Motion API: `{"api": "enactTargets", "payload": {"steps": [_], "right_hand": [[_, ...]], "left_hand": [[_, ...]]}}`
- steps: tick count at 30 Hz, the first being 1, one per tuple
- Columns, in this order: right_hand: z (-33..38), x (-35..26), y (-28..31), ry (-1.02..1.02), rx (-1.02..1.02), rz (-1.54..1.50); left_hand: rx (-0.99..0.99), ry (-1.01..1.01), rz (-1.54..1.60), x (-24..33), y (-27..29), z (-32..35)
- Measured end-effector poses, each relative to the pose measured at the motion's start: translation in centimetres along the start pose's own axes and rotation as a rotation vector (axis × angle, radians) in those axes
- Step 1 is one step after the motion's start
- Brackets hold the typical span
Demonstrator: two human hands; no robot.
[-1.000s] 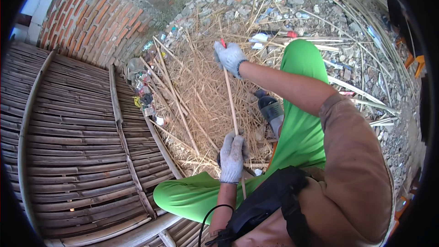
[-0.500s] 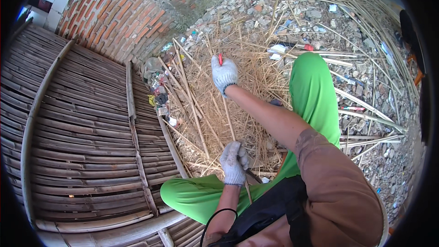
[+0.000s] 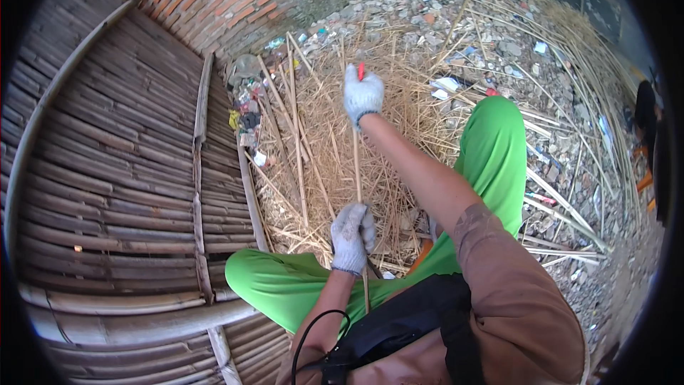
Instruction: The person uses a small hand blade to shave and thin down long, thin bamboo strips while sitting on the ground. The person repeatedly runs the blade along the length of a strip, removing thin layers of wood.
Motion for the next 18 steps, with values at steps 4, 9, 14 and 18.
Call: {"api": "enactTargets", "payload": {"steps": [4, 9, 14, 18], "right_hand": [[-6.4, -0.7, 1.9, 0.032, 0.045, 0.255], [-18.0, -5.7, 6.3, 0.231, 0.127, 0.252], [-14.6, -0.7, 2.8, -0.128, -0.192, -0.290], [-21.0, 6.3, 6.0, -0.095, -0.026, -0.164]], "left_hand": [[-0.128, -0.016, -0.111, -0.1, -2.5, 0.3], [-0.346, 0.006, -0.274, -2.2, -4.7, 2.2], [-0.181, 0.100, -0.268, -3.1, -2.9, 2.4], [-0.202, 0.139, -0.241, -4.6, -6.0, 1.8]]}}
Point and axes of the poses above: each hand's wrist, its own z-axis away from the middle knuckle, its own y-axis out of the back of the hand, x = y × z, the point moved 9 cm from there along -z, towards the middle knuckle, and after that the axes turned 4 degrees about x, right-handed, at the moved point
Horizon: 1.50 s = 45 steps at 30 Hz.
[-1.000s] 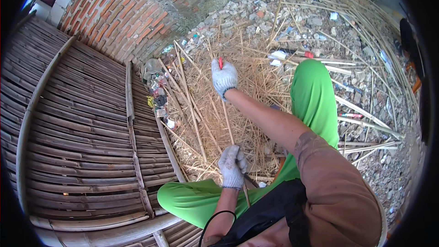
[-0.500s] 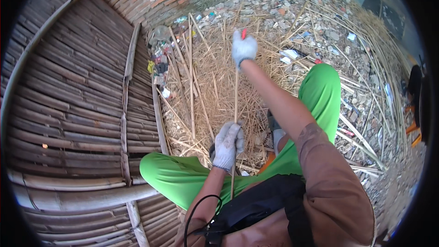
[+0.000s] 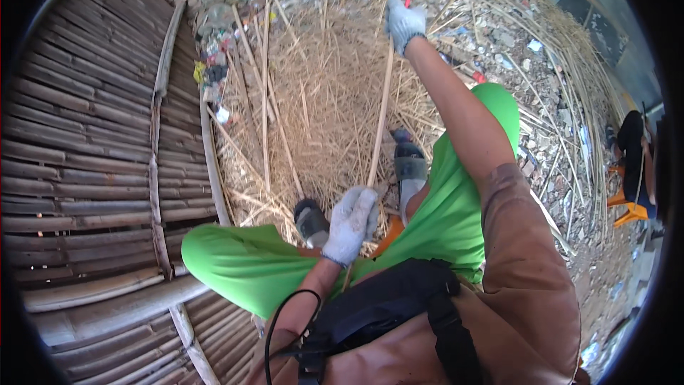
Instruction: The person uses a small hand blade to shave and thin down long, thin bamboo strips while sitting on the ground. The person repeatedly runs the blade along the length of a strip, removing thin layers of wood.
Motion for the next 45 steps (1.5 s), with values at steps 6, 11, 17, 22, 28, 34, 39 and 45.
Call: {"api": "enactTargets", "payload": {"steps": [6, 11, 17, 22, 28, 34, 39, 45], "right_hand": [[8.6, -4.5, -4.0, 0.440, 0.058, 0.552], [10.2, -6.4, -3.6, 0.542, 0.110, 0.539], [8.7, -4.4, -3.1, 0.401, 0.067, 0.734], [11.2, -2.0, -4.3, 0.358, -0.096, 0.731], [20.5, 1.2, -6.1, 0.320, -0.330, 0.669], [22.2, 0.9, -7.4, 0.261, -0.505, 0.614], [22.4, 1.5, -6.4, 0.267, -0.287, 0.493], [24.6, -1.7, -7.1, 0.458, -0.225, 0.567]], "left_hand": [[0.149, -0.076, -0.112, -1.9, 3.7, -1.9], [0.189, -0.155, -0.232, -2.6, 4.4, -3.3], [0.063, 0.026, 0.003, -1.1, 2.1, -1.7], [-0.007, -0.086, 0.150, 0.3, 2.4, -3.1], [0.081, -0.118, 0.236, 2.4, 4.9, -3.6], [0.253, -0.198, 0.058, 3.7, 5.9, -2.2], [0.341, -0.320, -0.188, 2.7, 5.6, -3.1], [0.446, -0.521, -0.419, 2.0, 7.2, -4.5]]}}
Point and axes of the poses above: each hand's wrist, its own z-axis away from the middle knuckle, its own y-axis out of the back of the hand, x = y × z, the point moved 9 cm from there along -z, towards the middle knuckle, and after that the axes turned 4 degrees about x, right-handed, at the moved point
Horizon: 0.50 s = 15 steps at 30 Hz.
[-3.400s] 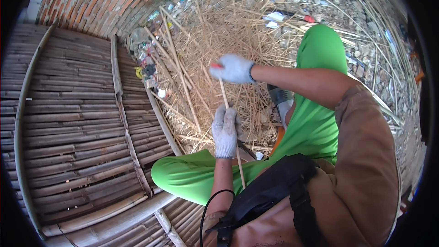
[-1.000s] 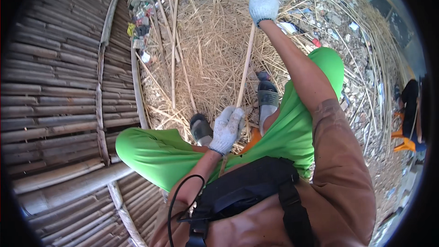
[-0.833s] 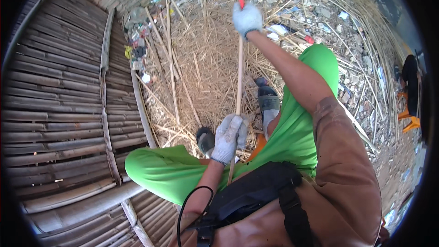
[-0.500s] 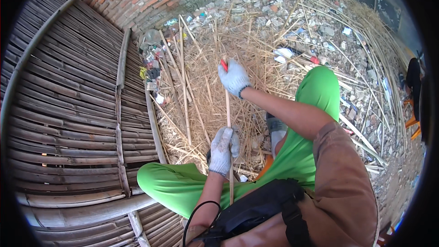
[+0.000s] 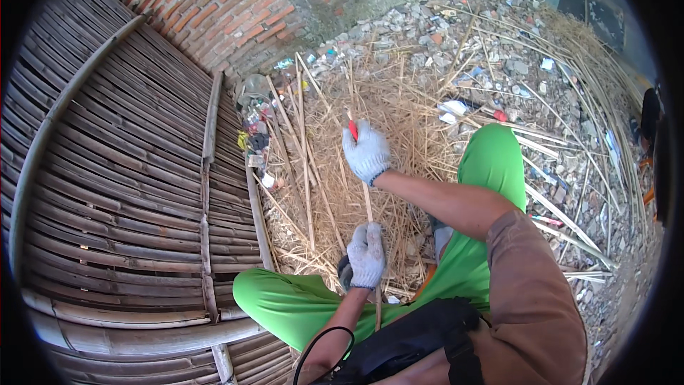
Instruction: The person uses a small hand blade to shave and thin down long, thin bamboo strips while sitting on the ground. The person repeatedly runs the blade along the length of a strip, removing thin layers of wood.
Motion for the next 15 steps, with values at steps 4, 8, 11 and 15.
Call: {"api": "enactTargets", "payload": {"steps": [4, 8, 11, 15], "right_hand": [[0.4, 0.4, -0.3, 0.050, 0.014, -0.049], [0.7, 0.6, -0.6, 0.083, 0.052, -0.031], [0.5, 1.7, -0.9, 0.021, 0.035, -0.049], [-1.4, 4.2, -1.0, -0.102, 0.026, -0.069]], "left_hand": [[-0.008, 0.041, 0.066, 0.1, -0.3, 0.2], [0.006, -0.037, -0.047, 0.5, 0.0, 0.2], [-0.044, 0.136, -0.027, 0.8, 0.1, 0.6], [-0.102, 0.068, -0.078, 0.0, -0.3, -0.4]]}}
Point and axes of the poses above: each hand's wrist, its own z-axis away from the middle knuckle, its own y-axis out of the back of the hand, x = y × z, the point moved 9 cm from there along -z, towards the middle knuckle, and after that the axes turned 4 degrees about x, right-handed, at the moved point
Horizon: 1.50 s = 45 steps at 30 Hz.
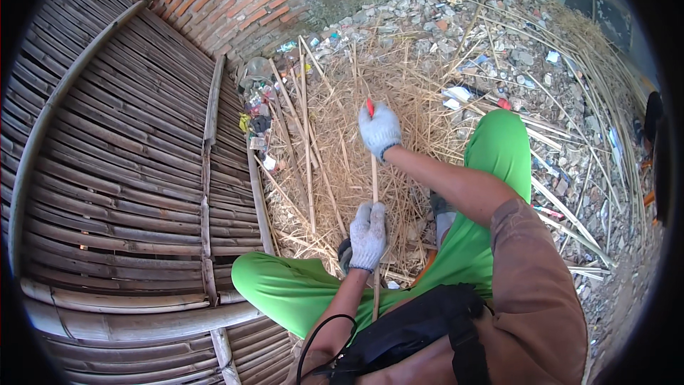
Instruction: The person uses a small hand blade to shave and thin down long, thin bamboo strips while sitting on the ground. The person repeatedly runs the blade along the length of a strip, removing thin layers of wood.
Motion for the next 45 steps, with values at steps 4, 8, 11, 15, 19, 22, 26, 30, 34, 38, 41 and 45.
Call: {"api": "enactTargets", "payload": {"steps": [4, 8, 11, 15, 19, 22, 26, 30, 34, 38, 41, 45], "right_hand": [[-4.3, 2.5, 1.8, -0.138, 0.006, -0.005], [-9.3, 5.2, 6.7, -0.106, 0.139, 0.138], [-10.6, 7.9, 8.3, -0.180, 0.209, 0.122], [-11.6, 12.7, 7.1, -0.305, 0.110, -0.300], [-6.7, 5.7, 3.2, -0.376, -0.087, -0.583], [-7.8, 6.7, 2.9, -0.350, -0.083, -0.560], [-11.2, 5.2, 5.9, -0.025, 0.101, 0.133], [-11.0, 5.1, 6.9, -0.078, 0.214, -0.025], [-10.0, 3.4, 6.5, -0.105, 0.249, -0.114], [-10.4, 1.9, 5.8, -0.011, 0.332, -0.208], [-9.3, 0.6, 6.4, -0.016, 0.341, -0.142], [-10.1, 3.2, 5.1, -0.063, 0.219, 0.011]], "left_hand": [[-0.162, 0.057, 0.090, 3.3, -0.8, 3.0], [-0.108, -0.315, -0.170, 4.7, -1.1, 5.5], [-0.029, -0.370, -0.229, 5.8, -0.8, 6.2], [-0.081, -0.402, -0.083, 6.0, -1.6, 5.6], [-0.309, 0.314, 0.559, 1.5, -0.5, 4.6], [-0.297, 0.362, 0.549, 1.6, -0.9, 4.8], [-0.094, 0.085, 0.193, 1.0, -1.1, 5.5], [-0.087, 0.241, 0.383, -0.2, -1.9, 6.1], [-0.085, 0.465, 0.588, -0.2, -1.9, 6.6], [-0.116, 0.472, 0.634, 0.0, -1.7, 6.3], [-0.100, 0.499, 0.619, -0.2, -1.8, 6.5], [-0.211, 0.500, 0.598, -0.6, -3.0, 5.9]]}}
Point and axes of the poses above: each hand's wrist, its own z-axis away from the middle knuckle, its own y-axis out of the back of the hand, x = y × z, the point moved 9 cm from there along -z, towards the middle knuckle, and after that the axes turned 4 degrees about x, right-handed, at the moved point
